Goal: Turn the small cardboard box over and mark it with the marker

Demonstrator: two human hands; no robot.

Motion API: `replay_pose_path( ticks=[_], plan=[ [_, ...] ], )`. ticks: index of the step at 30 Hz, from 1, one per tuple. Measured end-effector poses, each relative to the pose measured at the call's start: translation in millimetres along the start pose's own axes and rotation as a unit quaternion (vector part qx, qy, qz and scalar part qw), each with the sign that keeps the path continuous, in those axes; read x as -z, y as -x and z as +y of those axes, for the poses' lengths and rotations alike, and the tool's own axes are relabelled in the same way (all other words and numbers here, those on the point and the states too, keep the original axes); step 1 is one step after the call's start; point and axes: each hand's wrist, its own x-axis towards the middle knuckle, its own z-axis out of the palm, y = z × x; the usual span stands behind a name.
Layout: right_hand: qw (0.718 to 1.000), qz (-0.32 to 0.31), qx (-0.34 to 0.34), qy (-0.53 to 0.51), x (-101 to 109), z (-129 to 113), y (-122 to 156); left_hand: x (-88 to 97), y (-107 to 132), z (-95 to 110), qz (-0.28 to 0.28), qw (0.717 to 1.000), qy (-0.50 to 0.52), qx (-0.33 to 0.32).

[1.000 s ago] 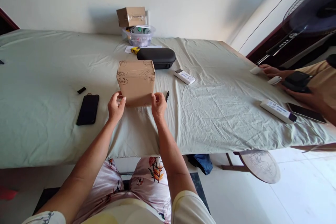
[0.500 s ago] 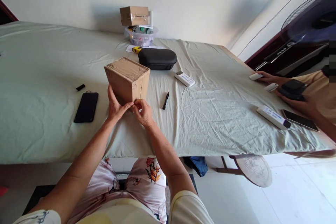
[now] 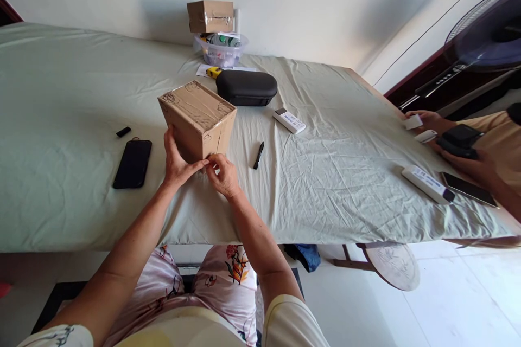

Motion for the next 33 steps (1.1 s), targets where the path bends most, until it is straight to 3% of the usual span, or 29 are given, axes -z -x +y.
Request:
replay_pose_path(
  ticks=[2, 5, 10, 16, 24, 27, 33],
  plan=[
    [1.0, 0.021, -0.009, -0.013, 4.3, -2.7, -1.8, 2.6, -1.8, 0.8, 0.013, 0.999, -0.022, -0.022],
    [0.993, 0.101, -0.039, -0.054, 10.3, -3.3, -3.6, 7.8, -4.9, 1.5, 0.018, 0.997, -0.067, -0.038],
    [0.977, 0.191, -0.027, -0.095, 19.3, 7.7, -6.2, 12.4, -7.1, 0.7, 0.003, 0.991, -0.099, -0.085],
    [0.971, 0.193, -0.081, -0.115, 30.2, 11.7, -11.1, 13.2, -7.9, 0.2, -0.032, 0.988, -0.083, -0.125],
    [0.962, 0.217, -0.101, -0.13, 41.1, 8.6, -16.1, 15.5, -6.5, 1.4, -0.073, 0.98, -0.063, -0.176],
    [0.953, 0.246, -0.114, -0.138, 41.9, 12.6, -14.5, 11.8, -1.4, 6.3, -0.089, 0.982, -0.028, -0.167],
    [0.96, 0.219, -0.119, -0.129, 38.3, 16.3, -11.1, 7.6, 2.4, 14.5, -0.071, 0.99, 0.015, -0.12]
  ],
)
